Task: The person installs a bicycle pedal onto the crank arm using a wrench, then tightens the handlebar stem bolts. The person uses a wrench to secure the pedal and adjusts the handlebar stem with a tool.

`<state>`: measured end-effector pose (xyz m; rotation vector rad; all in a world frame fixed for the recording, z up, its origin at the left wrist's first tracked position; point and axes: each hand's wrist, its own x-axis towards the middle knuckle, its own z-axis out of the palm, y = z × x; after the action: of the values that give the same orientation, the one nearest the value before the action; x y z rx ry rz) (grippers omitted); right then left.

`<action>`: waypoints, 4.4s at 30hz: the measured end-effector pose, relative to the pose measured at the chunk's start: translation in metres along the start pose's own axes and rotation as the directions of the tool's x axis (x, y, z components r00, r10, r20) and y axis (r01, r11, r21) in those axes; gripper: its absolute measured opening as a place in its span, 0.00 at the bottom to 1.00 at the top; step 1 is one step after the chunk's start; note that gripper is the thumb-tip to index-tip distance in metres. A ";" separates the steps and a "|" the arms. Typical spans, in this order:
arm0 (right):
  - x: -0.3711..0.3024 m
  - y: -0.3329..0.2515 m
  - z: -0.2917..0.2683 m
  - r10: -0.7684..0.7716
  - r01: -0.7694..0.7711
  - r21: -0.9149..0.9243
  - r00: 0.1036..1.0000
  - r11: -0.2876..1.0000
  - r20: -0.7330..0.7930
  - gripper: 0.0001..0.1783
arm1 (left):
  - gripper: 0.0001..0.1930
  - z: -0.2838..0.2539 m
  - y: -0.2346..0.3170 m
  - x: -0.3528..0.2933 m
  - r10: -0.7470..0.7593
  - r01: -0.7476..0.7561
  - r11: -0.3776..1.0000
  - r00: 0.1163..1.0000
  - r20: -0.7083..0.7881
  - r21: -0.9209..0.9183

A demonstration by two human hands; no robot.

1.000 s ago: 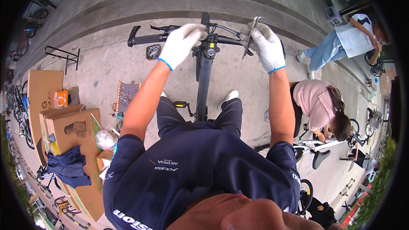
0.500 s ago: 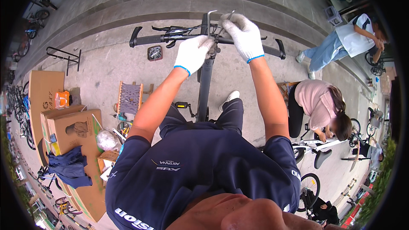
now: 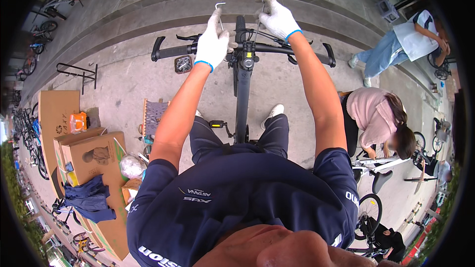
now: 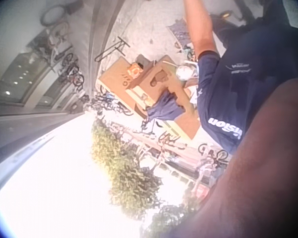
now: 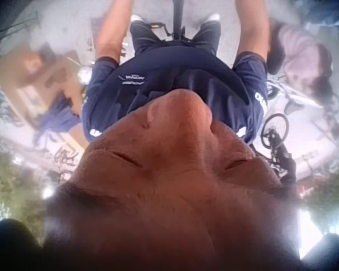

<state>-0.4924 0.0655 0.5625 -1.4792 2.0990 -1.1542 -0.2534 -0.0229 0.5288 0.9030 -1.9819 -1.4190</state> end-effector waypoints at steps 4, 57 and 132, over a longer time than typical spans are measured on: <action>0.005 -0.001 -0.002 0.077 -0.091 0.123 0.991 0.988 0.111 0.29 | 0.27 0.012 0.001 0.002 0.018 -0.004 0.985 0.997 0.080 -0.174; 0.069 0.042 -0.003 0.197 -0.519 0.529 0.813 0.671 0.547 0.21 | 0.28 0.038 -0.002 0.044 0.013 -0.159 0.898 0.942 0.336 0.411; 0.049 0.021 0.040 -0.018 0.010 0.081 0.995 0.997 0.099 0.20 | 0.22 0.029 -0.003 0.067 -0.073 -0.162 0.792 0.932 0.354 0.589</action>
<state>-0.4998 0.0078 0.5305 -1.4854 1.9562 -1.1317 -0.3172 -0.0580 0.5200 0.8798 -2.8191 -0.9514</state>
